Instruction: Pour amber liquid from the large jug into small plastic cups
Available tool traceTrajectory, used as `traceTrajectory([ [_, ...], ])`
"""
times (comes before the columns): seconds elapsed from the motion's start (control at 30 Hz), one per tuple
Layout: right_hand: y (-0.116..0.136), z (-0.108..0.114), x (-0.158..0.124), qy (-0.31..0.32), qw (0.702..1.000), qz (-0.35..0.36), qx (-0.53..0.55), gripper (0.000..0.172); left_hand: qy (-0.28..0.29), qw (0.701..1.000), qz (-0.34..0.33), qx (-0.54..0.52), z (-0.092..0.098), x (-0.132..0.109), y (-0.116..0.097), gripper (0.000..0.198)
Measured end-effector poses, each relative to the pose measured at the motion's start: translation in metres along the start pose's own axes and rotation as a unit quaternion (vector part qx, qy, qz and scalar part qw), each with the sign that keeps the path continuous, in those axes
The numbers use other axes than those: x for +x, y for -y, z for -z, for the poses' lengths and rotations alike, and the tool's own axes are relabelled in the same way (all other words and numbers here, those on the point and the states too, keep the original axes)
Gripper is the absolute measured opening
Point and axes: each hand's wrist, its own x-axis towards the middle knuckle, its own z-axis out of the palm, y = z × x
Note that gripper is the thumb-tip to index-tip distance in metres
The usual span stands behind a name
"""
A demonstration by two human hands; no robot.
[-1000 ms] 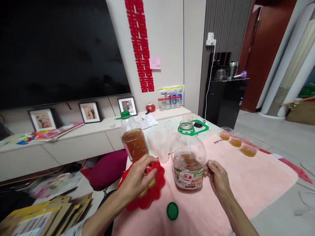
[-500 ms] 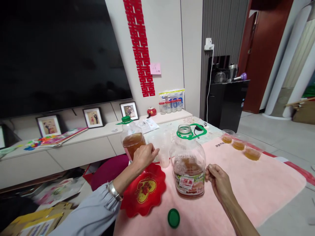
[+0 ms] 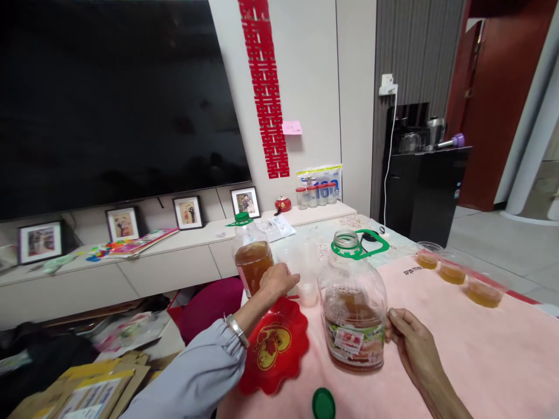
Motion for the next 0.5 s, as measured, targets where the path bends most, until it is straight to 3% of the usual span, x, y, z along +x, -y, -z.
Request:
traceTrajectory([
  [0.17, 0.011, -0.006, -0.006, -0.001, 1.000, -0.024, -0.007, 0.054, 0.001, 1.000, -0.018, 0.017, 0.004, 0.003, -0.002, 0.036],
  [0.5, 0.022, -0.017, -0.012, -0.020, 0.999, -0.035, -0.015, 0.057, -0.081, 0.992, -0.091, 0.022, -0.005, -0.009, -0.011, 0.044],
])
